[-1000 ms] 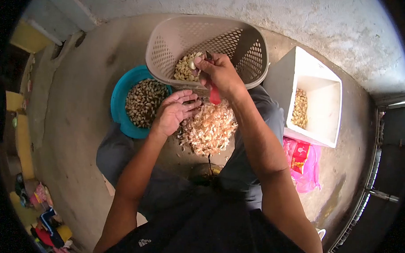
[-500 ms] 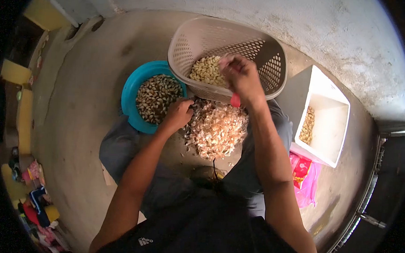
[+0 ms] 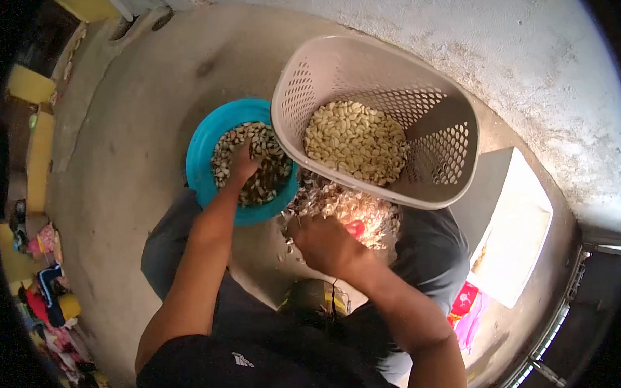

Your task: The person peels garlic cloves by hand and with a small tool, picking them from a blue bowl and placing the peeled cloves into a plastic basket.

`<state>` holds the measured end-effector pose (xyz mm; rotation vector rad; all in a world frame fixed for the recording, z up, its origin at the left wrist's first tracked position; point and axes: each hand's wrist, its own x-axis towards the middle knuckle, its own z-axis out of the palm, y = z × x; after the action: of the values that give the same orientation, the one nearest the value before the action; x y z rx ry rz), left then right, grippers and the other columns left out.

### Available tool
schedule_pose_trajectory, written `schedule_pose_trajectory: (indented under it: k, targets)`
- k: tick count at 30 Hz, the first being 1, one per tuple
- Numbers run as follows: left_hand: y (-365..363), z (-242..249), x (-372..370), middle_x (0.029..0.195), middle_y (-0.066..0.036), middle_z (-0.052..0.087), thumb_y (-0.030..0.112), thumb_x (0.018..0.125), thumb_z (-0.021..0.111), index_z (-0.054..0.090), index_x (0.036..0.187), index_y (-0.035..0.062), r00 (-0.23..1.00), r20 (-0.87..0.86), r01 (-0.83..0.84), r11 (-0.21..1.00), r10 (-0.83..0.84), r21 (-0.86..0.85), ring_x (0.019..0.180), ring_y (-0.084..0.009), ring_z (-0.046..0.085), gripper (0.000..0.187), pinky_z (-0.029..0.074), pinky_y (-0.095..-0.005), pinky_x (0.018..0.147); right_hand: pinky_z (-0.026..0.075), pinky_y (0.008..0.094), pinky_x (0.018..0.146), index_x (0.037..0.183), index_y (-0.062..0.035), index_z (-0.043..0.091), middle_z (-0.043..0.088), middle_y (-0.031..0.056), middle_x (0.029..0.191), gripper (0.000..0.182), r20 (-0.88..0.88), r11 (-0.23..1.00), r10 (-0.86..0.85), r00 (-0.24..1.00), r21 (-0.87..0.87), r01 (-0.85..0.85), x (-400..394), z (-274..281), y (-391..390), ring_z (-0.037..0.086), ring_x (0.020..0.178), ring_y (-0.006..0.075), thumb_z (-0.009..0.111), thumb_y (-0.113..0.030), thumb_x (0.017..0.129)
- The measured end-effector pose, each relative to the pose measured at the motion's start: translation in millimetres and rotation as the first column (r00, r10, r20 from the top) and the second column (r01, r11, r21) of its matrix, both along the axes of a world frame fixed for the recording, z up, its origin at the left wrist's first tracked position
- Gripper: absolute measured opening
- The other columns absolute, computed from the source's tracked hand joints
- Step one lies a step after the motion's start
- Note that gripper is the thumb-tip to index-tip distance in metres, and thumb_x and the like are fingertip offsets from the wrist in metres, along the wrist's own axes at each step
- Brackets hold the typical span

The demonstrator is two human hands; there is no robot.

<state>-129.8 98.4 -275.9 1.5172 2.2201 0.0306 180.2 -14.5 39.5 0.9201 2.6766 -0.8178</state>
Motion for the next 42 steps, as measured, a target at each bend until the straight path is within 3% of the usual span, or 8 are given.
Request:
schedule_pose_trajectory:
  k: [4, 11, 13, 19, 24, 29, 36, 42]
  targets:
    - [-14, 11, 28, 0.157, -0.024, 0.035, 0.016, 0.105, 0.057, 0.039, 0.157, 0.0198, 0.989, -0.116, 0.077, 0.99, -0.09, -0.114, 0.125, -0.0457, 0.056, 0.055, 0.061, -0.0558, 0.097, 0.056, 0.0442, 0.079, 0.116, 0.003, 0.056, 0.067, 0.0179, 0.097, 0.041, -0.078, 1.0, 0.015, 0.997, 0.006, -0.015, -2, -14, -9, 0.07, 0.09, 0.0347, 0.065, 0.002, 0.077]
    - [-24, -67, -5, 0.08, -0.017, 0.054, 0.006, 0.102, 0.056, 0.07, 0.111, 0.0051, 0.677, 0.633, -0.492, 0.871, 0.376, 0.009, 0.061, -0.0254, 0.048, 0.017, 0.045, -0.0507, 0.055, 0.056, 0.0461, 0.08, 0.113, 0.0023, 0.056, 0.068, 0.019, 0.099, 0.037, -0.061, 0.999, 0.026, 0.998, 0.032, -0.024, -2, -17, -14, 0.07, 0.091, 0.0366, 0.067, 0.0, 0.078]
    - [-28, 16, 11, 0.08, -0.017, 0.055, 0.006, 0.102, 0.056, 0.069, 0.111, 0.0045, 0.487, 0.672, -0.631, 0.757, 0.558, -0.17, 0.057, -0.0246, 0.045, 0.016, 0.039, -0.0497, 0.051, 0.056, 0.0465, 0.082, 0.114, 0.0023, 0.057, 0.068, 0.0194, 0.1, 0.037, -0.038, 1.0, 0.022, 0.999, 0.014, -0.021, -2, -13, -10, 0.071, 0.092, 0.0371, 0.067, 0.0, 0.078]
    - [-34, 38, 5, 0.118, -0.024, 0.061, 0.013, 0.099, 0.063, 0.041, 0.154, 0.0088, 0.895, 0.402, -0.172, 0.981, 0.193, -0.088, 0.073, -0.0316, 0.062, 0.059, 0.058, -0.0508, 0.063, 0.057, 0.0468, 0.082, 0.116, 0.001, 0.058, 0.068, 0.0195, 0.101, 0.036, -0.053, 0.997, 0.017, 0.998, 0.077, -0.013, 0, -4, -11, 0.071, 0.095, 0.0374, 0.066, -0.002, 0.081]
    - [-25, -21, 10, 0.167, -0.031, -0.004, 0.028, 0.087, 0.081, 0.005, 0.166, 0.0183, 0.983, -0.1, -0.152, 0.988, 0.154, 0.032, 0.132, -0.0451, 0.052, 0.109, 0.053, -0.0566, 0.1, 0.057, 0.0453, 0.079, 0.113, 0.0021, 0.058, 0.068, 0.0197, 0.099, 0.032, -0.073, 0.997, 0.02, 0.997, 0.08, -0.014, -2, -4, -16, 0.072, 0.091, 0.0362, 0.065, -0.003, 0.082]
    - [-11, 50, 20, 0.166, -0.031, 0.008, 0.031, 0.086, 0.083, 0.012, 0.166, 0.0185, 0.94, 0.288, -0.181, 0.983, 0.182, -0.032, 0.14, -0.0503, 0.043, 0.108, 0.049, -0.056, 0.108, 0.057, 0.0446, 0.077, 0.113, 0.0025, 0.058, 0.068, 0.0193, 0.097, 0.029, -0.081, 0.997, 0.026, 0.996, 0.071, -0.021, -7, -9, -15, 0.072, 0.089, 0.0352, 0.065, -0.006, 0.086]
    - [-25, -41, 16, 0.142, -0.03, 0.047, 0.015, 0.091, 0.075, 0.049, 0.15, 0.0084, 0.958, 0.282, -0.066, 0.997, 0.053, 0.036, 0.102, -0.037, 0.067, 0.065, 0.062, -0.0499, 0.085, 0.059, 0.0412, 0.077, 0.108, 0.0015, 0.064, 0.07, 0.0177, 0.096, 0.028, -0.085, 0.991, 0.071, 0.994, 0.117, -0.061, -12, -19, -21, 0.073, 0.093, 0.0313, 0.07, -0.013, 0.084]
    - [-32, 15, 24, 0.084, -0.016, 0.064, 0.004, 0.095, 0.067, 0.063, 0.129, 0.0049, 0.377, 0.786, -0.667, 0.732, 0.49, -0.136, 0.057, -0.0239, 0.054, 0.033, 0.044, -0.0459, 0.05, 0.057, 0.0458, 0.079, 0.113, 0.002, 0.058, 0.068, 0.0199, 0.1, 0.03, -0.105, 0.998, 0.048, 0.993, 0.046, -0.044, -6, -10, -14, 0.071, 0.093, 0.0371, 0.064, -0.002, 0.083]
